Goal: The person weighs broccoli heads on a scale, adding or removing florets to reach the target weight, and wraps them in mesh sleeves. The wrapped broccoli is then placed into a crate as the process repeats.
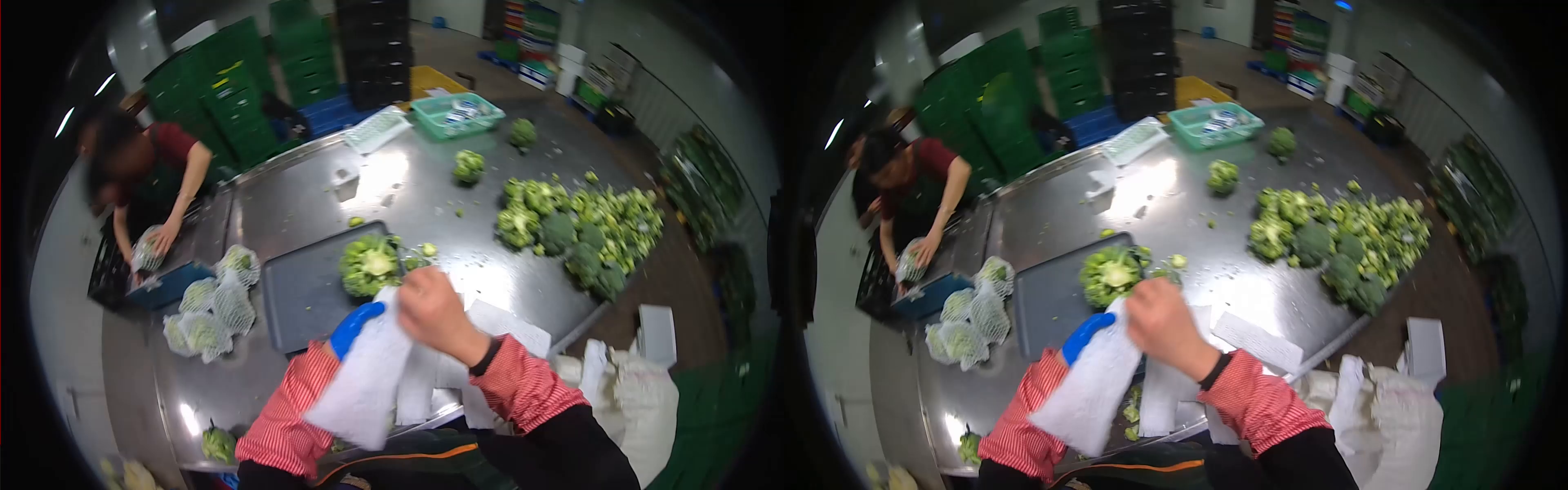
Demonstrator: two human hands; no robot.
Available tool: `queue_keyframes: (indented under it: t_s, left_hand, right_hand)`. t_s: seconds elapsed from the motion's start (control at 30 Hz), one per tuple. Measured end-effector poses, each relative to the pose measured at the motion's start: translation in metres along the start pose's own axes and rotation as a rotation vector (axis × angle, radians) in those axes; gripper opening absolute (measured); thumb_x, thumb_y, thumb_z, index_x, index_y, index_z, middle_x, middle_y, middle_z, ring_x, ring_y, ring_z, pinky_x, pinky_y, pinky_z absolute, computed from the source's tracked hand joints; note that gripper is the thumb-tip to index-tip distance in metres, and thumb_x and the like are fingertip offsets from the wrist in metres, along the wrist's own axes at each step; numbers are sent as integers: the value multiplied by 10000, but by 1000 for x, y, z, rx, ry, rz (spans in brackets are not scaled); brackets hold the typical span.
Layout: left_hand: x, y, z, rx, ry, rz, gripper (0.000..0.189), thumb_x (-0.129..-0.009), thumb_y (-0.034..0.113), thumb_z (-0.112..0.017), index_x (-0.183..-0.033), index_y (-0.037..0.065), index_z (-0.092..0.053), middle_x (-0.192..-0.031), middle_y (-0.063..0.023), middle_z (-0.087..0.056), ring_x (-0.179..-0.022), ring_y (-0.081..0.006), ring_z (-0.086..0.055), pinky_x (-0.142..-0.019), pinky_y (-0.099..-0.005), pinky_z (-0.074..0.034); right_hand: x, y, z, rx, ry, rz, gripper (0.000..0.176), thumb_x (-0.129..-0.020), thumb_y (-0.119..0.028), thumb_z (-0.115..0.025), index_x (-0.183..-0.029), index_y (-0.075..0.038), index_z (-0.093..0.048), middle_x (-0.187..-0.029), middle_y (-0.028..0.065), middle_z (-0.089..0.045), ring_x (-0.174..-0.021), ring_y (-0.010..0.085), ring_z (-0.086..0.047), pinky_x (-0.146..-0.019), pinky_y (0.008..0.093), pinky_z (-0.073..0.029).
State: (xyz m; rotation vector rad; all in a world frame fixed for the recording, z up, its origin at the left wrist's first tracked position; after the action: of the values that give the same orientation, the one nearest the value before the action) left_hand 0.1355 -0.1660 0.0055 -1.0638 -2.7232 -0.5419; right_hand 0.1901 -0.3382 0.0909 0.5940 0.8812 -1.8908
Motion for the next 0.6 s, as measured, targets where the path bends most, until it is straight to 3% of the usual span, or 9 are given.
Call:
queue_keyframes:
  t_s: [0.03,0.1,0.23,0.3,0.4,0.5,0.53,0.6]
  left_hand:
    - [2,-9,3,6,-9,-19,385,-916,249,-525,-1238,38,-516,-1158,-133,-606,-1025,-252,-601,-920,-389,-474]
    - [13,-26,7,4,35,-78,369,-918,239,-520,-1226,35,-522,-1146,-132,-609,-1016,-248,-602,-914,-383,-476]
    - [26,-42,15,-48,138,-173,339,-922,218,-510,-1202,29,-535,-1122,-130,-616,-999,-240,-605,-903,-373,-478]
    - [27,-46,19,-66,161,-216,324,-924,208,-505,-1191,27,-541,-1111,-129,-619,-990,-236,-606,-897,-368,-479]
    - [22,-53,24,-24,140,-228,304,-928,193,-497,-1173,22,-551,-1093,-127,-624,-978,-230,-608,-888,-360,-481]
    - [16,-63,30,53,89,-265,284,-931,177,-490,-1156,18,-560,-1075,-126,-629,-965,-224,-610,-879,-352,-482]
    - [16,-64,35,79,83,-293,278,-932,172,-487,-1150,17,-563,-1069,-125,-630,-960,-222,-611,-876,-350,-483]
    - [14,-62,49,121,114,-407,267,-934,162,-482,-1138,14,-570,-1057,-124,-633,-952,-218,-612,-870,-345,-484]
  right_hand:
    - [3,-13,1,-73,35,143,225,-585,-31,-626,-776,-31,-508,-793,123,-483,-767,295,-508,-702,400,-440]
    - [17,-40,-2,-310,-65,73,180,-672,-27,-611,-801,-35,-487,-792,116,-485,-757,274,-515,-681,355,-443]
    - [44,-23,-27,-1090,-62,-870,69,-860,-93,-520,-825,-49,-478,-783,112,-483,-736,268,-517,-660,305,-422]
    - [34,-32,-10,-662,-320,-790,87,-796,-57,-565,-819,-47,-481,-784,111,-478,-730,269,-511,-649,305,-425]
    - [17,-38,-7,82,-131,-12,156,-715,-43,-609,-801,-48,-478,-805,119,-485,-715,270,-529,-611,326,-437]
    - [13,-62,-11,-370,-197,164,198,-642,-15,-607,-788,-40,-477,-804,135,-508,-623,297,-501,-498,320,-415]
    - [16,-70,-15,-479,-276,81,148,-734,-35,-602,-787,-47,-464,-773,88,-514,-618,217,-520,-508,301,-415]
    - [24,-56,-30,-789,-304,-542,132,-810,-78,-590,-792,-53,-462,-737,39,-500,-617,149,-507,-509,281,-409]
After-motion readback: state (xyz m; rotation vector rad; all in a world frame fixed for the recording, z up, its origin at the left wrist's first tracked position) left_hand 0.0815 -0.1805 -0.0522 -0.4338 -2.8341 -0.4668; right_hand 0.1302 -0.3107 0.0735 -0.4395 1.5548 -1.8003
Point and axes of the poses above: each hand's wrist, its own x-axis away from the middle knuckle, its own z-axis out of the back of the hand, y = z × x, the point moved 2 cm from there along -x, towards the middle knuckle
